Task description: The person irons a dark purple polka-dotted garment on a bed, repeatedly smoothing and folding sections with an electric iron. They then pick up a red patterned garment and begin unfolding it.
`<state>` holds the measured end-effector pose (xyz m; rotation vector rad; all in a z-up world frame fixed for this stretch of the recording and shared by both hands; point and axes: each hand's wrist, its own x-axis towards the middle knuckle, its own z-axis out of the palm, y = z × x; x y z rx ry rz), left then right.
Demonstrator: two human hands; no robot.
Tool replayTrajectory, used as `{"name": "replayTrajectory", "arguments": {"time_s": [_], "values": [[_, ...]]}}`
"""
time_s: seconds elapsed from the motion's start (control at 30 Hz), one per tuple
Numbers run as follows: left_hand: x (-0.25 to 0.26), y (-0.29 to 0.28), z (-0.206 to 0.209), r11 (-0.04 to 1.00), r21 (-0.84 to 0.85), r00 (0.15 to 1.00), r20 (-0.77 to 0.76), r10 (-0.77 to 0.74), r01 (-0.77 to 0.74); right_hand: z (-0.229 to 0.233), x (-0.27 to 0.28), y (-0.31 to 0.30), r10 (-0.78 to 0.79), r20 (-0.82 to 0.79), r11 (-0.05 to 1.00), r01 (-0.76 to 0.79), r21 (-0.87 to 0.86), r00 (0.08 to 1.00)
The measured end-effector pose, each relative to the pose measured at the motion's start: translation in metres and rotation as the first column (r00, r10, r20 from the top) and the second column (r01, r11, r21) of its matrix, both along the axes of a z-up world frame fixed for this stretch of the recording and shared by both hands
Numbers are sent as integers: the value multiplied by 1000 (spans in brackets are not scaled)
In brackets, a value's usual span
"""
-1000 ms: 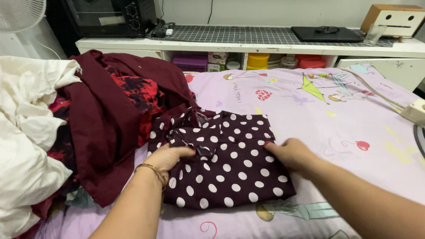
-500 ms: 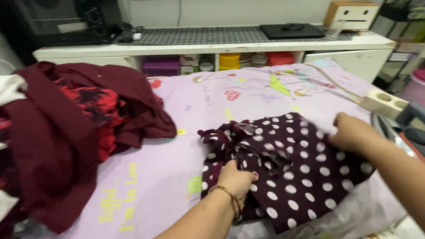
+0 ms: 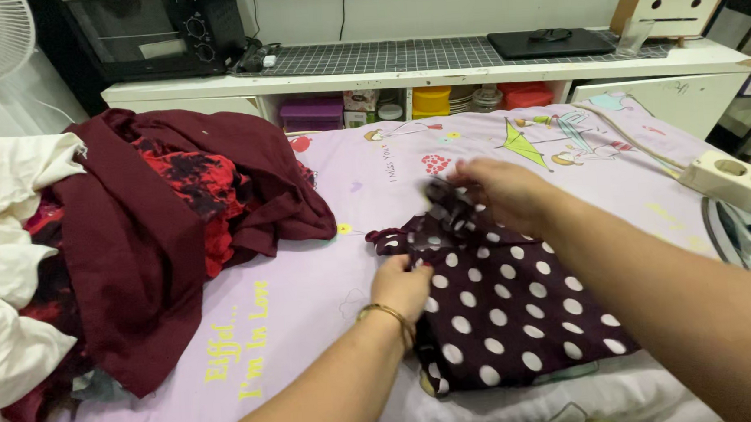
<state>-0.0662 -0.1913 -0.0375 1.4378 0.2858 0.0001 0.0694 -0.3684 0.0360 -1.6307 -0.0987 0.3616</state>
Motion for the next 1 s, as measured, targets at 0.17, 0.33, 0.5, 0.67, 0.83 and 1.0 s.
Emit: {"name": "replayTrajectory", "arguments": {"time_s": [0.17, 0.33, 0.5, 0.67, 0.83, 1.0], "values": [[-5, 11, 8, 993, 96, 974, -208, 84, -65, 7, -30, -29, -31, 500, 815, 312, -489, 865], [-18, 1, 9, 898, 439, 994, -87, 73, -28, -67, -117, -88, 153, 739, 339, 668, -662, 656], [-35, -12, 32, 747, 660, 994, -10, 113, -79, -87, -99, -150, 360, 845, 205, 850, -485, 395], [-43, -22, 49, 288, 802, 713, 598, -366, -524, -29, -34, -323, 60, 788, -292, 765, -574, 613], [-32, -17, 34, 197, 977, 882, 165, -441, -84, -26, 18, -421, -173, 455, -211, 418, -884, 874], [-12, -2, 6, 597, 774, 950, 307, -59, -213, 16, 2, -378, -161, 328, 90, 345, -934, 931]]}}
